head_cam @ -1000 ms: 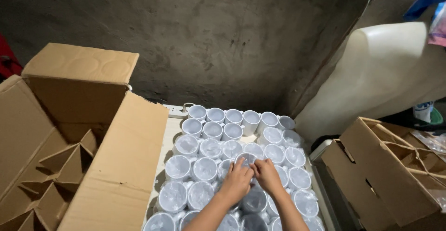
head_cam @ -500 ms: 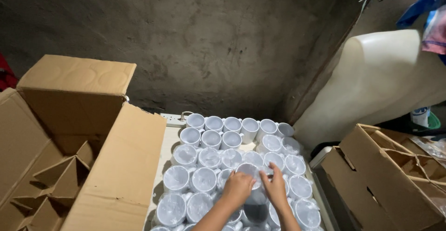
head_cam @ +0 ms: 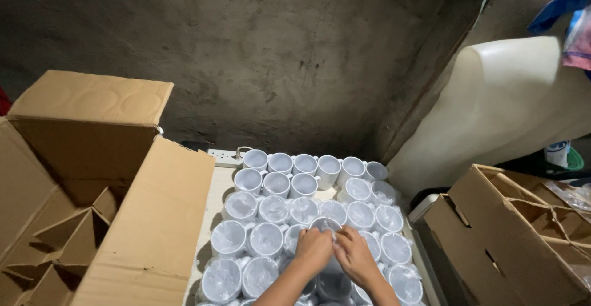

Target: The person picks up white mugs from a table, places them into plastic bags, and then puts the bagged mugs into a cardboard box with dividers.

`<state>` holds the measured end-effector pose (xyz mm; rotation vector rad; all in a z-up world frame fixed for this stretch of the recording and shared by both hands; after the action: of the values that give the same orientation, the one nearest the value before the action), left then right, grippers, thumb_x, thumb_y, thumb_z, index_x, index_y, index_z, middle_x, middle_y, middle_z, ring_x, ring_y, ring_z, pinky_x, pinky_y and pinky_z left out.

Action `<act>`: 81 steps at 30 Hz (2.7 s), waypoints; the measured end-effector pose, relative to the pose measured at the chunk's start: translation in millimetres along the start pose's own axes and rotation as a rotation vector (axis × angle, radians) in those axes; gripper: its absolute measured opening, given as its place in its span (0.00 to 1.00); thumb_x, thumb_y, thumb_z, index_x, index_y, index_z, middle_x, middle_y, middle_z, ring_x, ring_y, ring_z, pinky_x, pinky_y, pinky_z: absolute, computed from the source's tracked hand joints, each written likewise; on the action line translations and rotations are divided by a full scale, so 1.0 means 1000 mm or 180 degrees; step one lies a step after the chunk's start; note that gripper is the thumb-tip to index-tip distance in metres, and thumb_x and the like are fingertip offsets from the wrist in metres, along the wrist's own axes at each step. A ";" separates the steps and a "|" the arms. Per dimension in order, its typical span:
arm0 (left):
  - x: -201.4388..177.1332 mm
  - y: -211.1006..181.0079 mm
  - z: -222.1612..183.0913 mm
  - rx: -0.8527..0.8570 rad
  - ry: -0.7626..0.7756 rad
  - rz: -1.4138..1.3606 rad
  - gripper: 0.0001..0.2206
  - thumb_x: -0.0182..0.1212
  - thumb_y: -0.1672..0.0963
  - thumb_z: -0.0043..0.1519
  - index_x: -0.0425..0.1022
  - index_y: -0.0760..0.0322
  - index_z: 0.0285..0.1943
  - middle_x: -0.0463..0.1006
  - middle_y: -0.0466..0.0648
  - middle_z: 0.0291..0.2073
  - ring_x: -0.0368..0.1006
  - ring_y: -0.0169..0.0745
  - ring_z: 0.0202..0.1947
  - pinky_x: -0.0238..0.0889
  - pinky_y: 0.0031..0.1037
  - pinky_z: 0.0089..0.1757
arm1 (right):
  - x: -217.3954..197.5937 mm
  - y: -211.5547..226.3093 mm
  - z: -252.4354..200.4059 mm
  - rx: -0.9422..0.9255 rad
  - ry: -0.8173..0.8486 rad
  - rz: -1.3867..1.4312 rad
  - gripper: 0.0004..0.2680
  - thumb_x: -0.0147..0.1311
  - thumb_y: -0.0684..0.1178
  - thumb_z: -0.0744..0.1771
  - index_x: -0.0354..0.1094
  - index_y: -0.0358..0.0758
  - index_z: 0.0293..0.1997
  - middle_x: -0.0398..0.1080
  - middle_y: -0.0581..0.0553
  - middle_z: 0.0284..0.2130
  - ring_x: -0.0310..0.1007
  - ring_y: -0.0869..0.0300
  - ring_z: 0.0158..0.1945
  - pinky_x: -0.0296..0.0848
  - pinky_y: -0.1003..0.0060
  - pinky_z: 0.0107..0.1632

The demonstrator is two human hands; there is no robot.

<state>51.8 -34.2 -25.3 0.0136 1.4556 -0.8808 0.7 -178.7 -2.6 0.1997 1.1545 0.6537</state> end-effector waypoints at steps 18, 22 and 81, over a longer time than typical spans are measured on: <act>-0.076 0.018 -0.022 -0.0093 -0.0888 -0.1860 0.11 0.66 0.53 0.59 0.77 0.64 0.44 0.80 0.48 0.39 0.77 0.48 0.42 0.69 0.35 0.43 | 0.002 0.001 0.012 0.0121 0.1432 -0.0801 0.15 0.66 0.55 0.61 0.74 0.37 0.44 0.72 0.45 0.46 0.69 0.47 0.54 0.69 0.49 0.52; -0.082 0.013 -0.046 0.0435 -0.0781 -0.1402 0.20 0.76 0.56 0.47 0.76 0.68 0.46 0.75 0.56 0.45 0.72 0.59 0.48 0.66 0.44 0.45 | 0.006 -0.006 0.014 0.0212 0.1748 -0.0927 0.14 0.63 0.58 0.64 0.74 0.38 0.43 0.72 0.46 0.46 0.70 0.46 0.51 0.72 0.52 0.52; -0.003 0.027 0.011 -0.1819 0.0084 -0.1040 0.14 0.50 0.59 0.61 0.73 0.64 0.54 0.80 0.62 0.46 0.76 0.64 0.49 0.68 0.48 0.49 | -0.007 0.037 0.070 0.0807 0.2505 -0.0492 0.51 0.69 0.65 0.52 0.31 0.50 0.80 0.48 0.19 0.68 0.67 0.33 0.62 0.69 0.49 0.64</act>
<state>75.4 -18.9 -34.6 -0.6554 1.7177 -0.6934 48.0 -141.0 49.4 0.0600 1.9924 0.4486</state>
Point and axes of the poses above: each hand's wrist, its own z-axis towards the middle knuckle, its own x-axis out of the palm, y = z × x, the point moved 2 cm from there along z, towards the middle knuckle
